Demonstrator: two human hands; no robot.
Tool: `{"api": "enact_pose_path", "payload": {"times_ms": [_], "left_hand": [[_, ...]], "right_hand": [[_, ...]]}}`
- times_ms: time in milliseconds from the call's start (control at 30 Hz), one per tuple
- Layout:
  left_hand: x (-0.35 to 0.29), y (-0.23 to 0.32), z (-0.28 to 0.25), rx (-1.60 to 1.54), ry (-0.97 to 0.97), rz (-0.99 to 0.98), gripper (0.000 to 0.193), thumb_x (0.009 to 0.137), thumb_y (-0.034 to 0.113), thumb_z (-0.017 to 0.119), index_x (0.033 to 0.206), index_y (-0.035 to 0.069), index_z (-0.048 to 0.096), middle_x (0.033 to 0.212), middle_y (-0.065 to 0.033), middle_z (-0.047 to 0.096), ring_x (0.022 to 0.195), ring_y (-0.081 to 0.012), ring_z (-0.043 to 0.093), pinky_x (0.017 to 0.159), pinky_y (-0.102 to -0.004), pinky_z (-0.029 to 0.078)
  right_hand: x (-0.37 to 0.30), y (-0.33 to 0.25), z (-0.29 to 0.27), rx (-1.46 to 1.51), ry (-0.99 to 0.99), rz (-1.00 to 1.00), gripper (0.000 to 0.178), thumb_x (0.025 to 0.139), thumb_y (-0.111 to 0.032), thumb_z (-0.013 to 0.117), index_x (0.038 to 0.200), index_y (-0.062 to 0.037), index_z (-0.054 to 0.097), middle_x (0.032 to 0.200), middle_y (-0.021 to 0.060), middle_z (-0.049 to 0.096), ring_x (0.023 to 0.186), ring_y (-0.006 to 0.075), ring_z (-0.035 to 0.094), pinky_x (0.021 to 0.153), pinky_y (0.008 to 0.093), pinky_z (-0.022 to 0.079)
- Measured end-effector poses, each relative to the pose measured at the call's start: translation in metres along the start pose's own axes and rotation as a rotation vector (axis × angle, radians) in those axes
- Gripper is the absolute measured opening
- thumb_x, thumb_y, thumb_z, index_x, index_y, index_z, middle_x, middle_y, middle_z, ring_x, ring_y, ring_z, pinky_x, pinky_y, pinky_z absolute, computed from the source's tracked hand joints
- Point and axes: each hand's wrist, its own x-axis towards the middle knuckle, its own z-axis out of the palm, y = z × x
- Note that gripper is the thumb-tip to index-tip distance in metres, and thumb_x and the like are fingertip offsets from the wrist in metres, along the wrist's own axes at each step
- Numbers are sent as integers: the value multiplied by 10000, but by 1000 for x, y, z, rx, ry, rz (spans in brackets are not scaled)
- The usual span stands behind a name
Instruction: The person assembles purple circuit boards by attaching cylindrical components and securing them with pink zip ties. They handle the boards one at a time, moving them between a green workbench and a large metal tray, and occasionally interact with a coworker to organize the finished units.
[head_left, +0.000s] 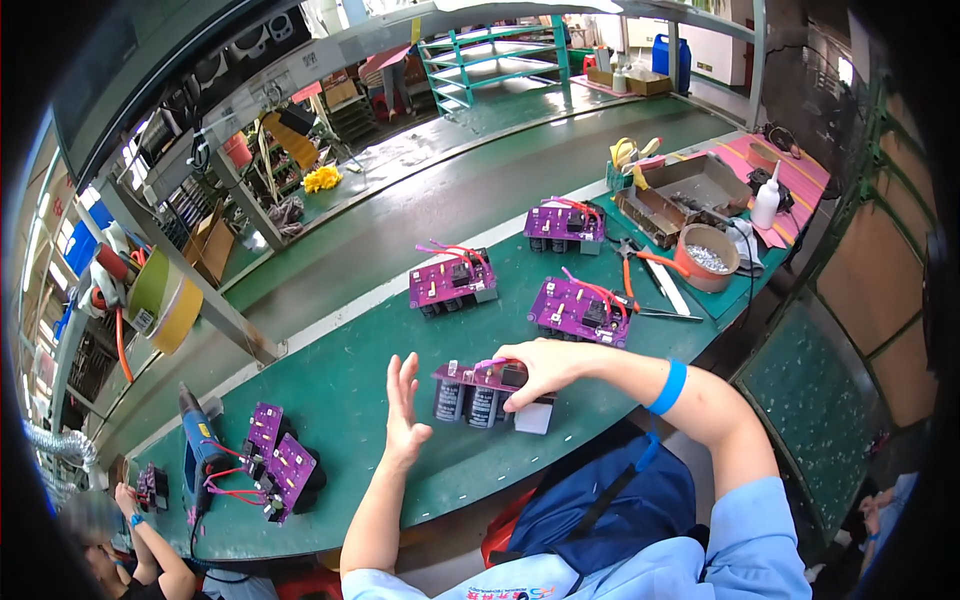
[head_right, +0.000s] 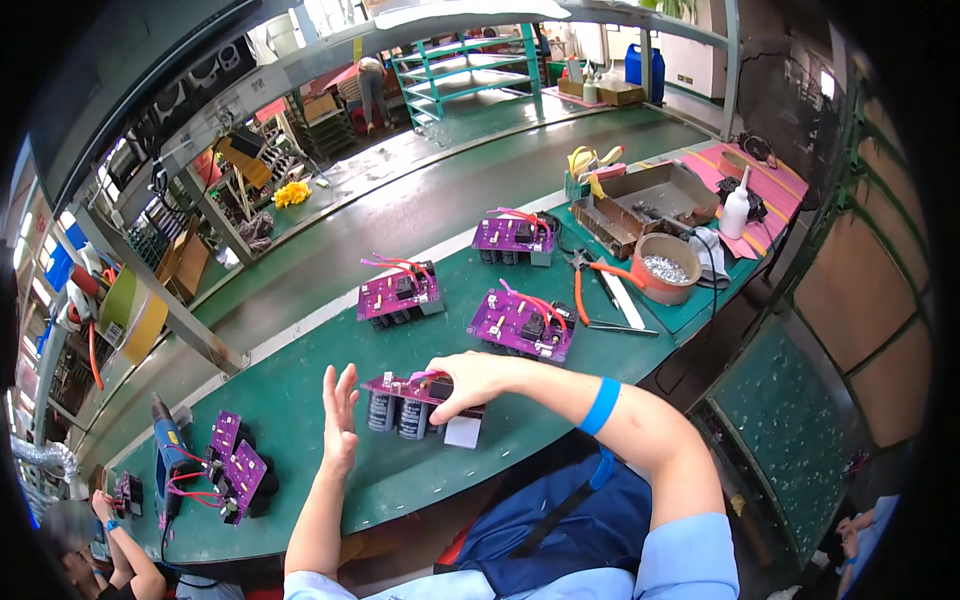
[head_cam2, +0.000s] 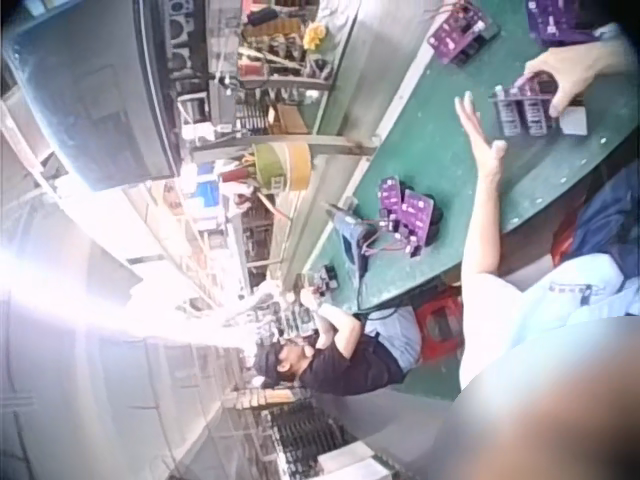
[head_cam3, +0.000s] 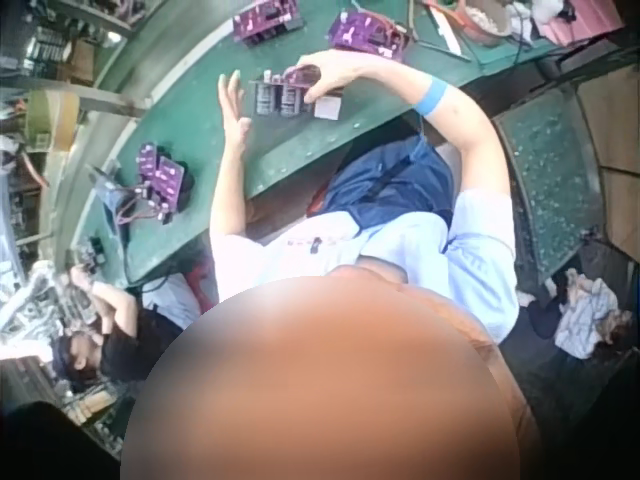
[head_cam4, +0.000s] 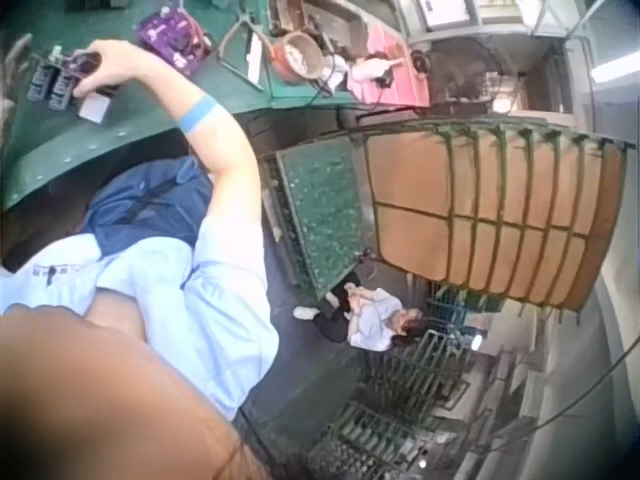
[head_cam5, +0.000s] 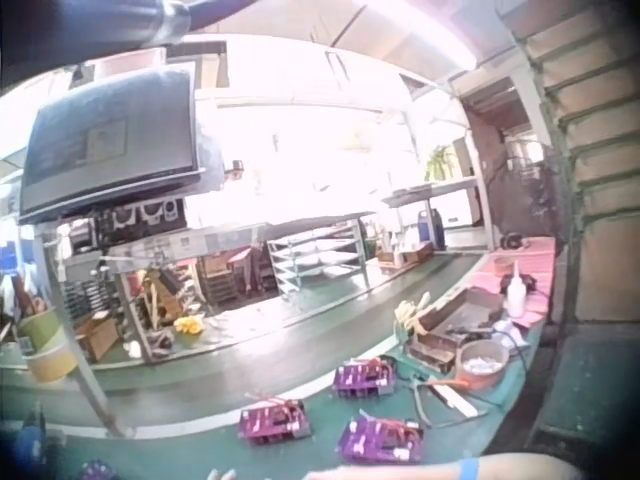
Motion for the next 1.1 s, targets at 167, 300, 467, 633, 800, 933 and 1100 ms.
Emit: {"api": "enact_pose_path", "payload": {"times_ms": [167,300,467,633,800,933,1100], "left_hand": [[-2,-18,-8,-137,71,-86,823,807,524,506,1375,73,116,1312,-160,348,1229,-266,318,995,-397,245],[-4,-18,-2,-48,143,-217,578,853,217,538,1333,56,259,1188,-129,470,1111,-210,436,946,-321,327],[-6,-24,5,-8,112,-259,471,832,146,559,1258,44,388,1130,-106,502,1038,-173,477,893,-292,377],[-9,-29,11,67,88,-239,404,819,82,557,1202,27,441,1100,-98,513,989,-163,499,857,-277,403],[-9,-37,10,116,33,-205,356,835,127,559,1166,23,473,1098,-76,517,1024,-143,483,888,-255,374],[-4,-26,13,447,-22,-131,334,772,88,599,1088,22,514,1072,-89,535,985,-190,508,855,-315,390],[24,32,63,655,-269,321,371,657,51,634,1009,28,518,1094,-144,502,1025,-298,480,878,-376,369]], "right_hand": [[-21,20,23,880,-10,-135,614,735,-319,671,1211,-20,426,1083,83,540,975,146,518,866,300,403],[-51,29,34,1281,-21,-399,628,772,-388,605,1226,-7,399,1095,117,543,1000,192,536,892,330,411],[-90,47,42,1586,132,-613,755,730,-519,603,1261,-44,352,1139,189,502,1018,346,526,896,452,421],[-125,59,43,1854,249,-826,790,702,-544,618,1270,-68,346,1176,181,475,1057,379,487,903,490,409],[-157,72,44,1923,369,-972,854,668,-595,615,1257,-33,359,1167,223,450,1073,364,466,870,472,432],[-183,79,41,1911,584,-1077,851,681,-624,575,1249,-26,368,1148,196,451,1040,333,473,821,451,452],[-224,99,43,1952,710,-1155,799,675,-624,574,1226,-68,416,1147,173,450,1037,308,452,802,422,438]]}}
